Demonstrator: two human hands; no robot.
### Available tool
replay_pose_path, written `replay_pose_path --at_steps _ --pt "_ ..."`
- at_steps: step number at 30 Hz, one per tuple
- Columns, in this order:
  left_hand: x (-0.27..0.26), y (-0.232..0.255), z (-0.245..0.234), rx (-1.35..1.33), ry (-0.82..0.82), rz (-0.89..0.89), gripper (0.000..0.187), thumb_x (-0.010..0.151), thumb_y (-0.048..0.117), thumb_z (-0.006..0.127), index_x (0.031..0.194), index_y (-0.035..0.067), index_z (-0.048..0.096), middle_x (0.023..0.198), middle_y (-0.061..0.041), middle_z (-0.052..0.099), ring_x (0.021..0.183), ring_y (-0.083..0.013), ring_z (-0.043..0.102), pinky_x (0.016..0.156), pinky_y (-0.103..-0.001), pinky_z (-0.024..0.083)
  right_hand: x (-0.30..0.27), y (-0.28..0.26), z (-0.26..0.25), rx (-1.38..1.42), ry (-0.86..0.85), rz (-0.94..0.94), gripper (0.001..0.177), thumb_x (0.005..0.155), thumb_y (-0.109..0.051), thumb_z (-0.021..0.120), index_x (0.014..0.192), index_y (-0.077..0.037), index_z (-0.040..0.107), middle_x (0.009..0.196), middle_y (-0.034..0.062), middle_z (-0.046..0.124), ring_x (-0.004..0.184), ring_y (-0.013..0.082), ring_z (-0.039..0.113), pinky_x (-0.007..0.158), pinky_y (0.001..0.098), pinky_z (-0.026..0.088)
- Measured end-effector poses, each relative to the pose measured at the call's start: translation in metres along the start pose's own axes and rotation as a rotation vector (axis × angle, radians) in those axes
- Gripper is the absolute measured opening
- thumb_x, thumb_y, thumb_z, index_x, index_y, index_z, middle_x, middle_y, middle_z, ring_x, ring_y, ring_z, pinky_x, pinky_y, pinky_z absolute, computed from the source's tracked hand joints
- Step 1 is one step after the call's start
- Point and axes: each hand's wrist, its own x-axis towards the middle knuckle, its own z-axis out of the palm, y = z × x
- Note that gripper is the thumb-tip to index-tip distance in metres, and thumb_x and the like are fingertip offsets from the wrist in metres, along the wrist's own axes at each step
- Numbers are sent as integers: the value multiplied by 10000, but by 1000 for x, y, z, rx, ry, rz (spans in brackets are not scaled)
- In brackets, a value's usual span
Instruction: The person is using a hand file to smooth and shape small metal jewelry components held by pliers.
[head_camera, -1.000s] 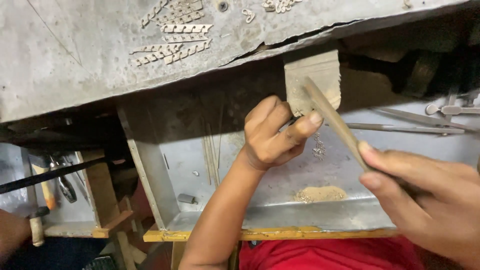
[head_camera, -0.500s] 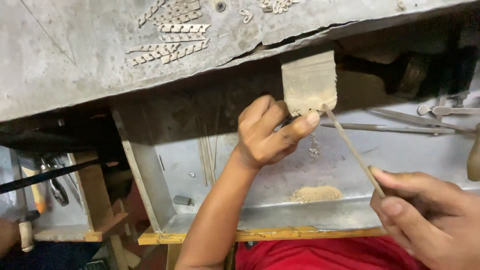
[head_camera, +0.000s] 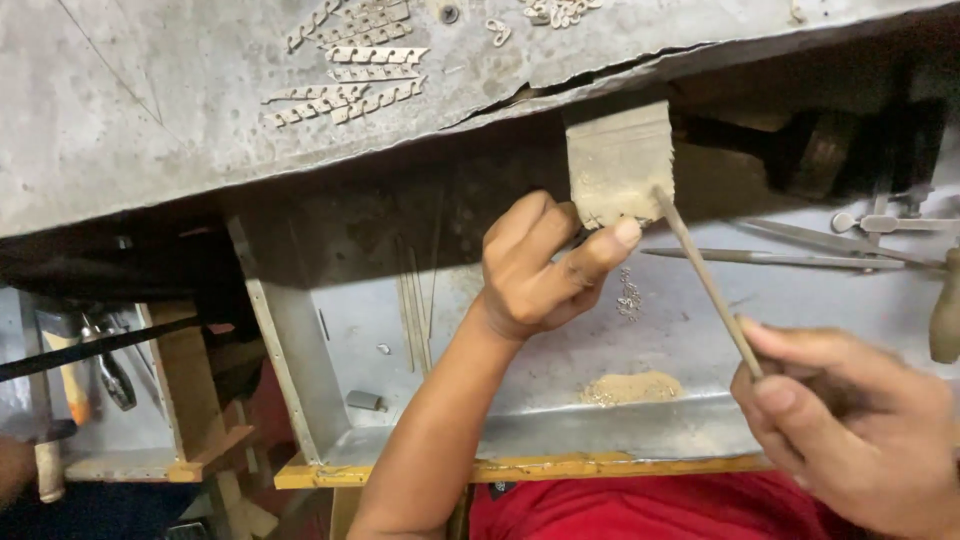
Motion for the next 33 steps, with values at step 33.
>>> replay_pose_path --at_steps 33 --pt "33 63 -51 -812 -234 -707 287 1049 67 678 1334 83 649 1048 -79 762 906 -154 727 869 -256 595 86 19 16 -9 -66 -236 196 944 -237 668 944 -44 638 906 157 666 650 152 611 478 226 459"
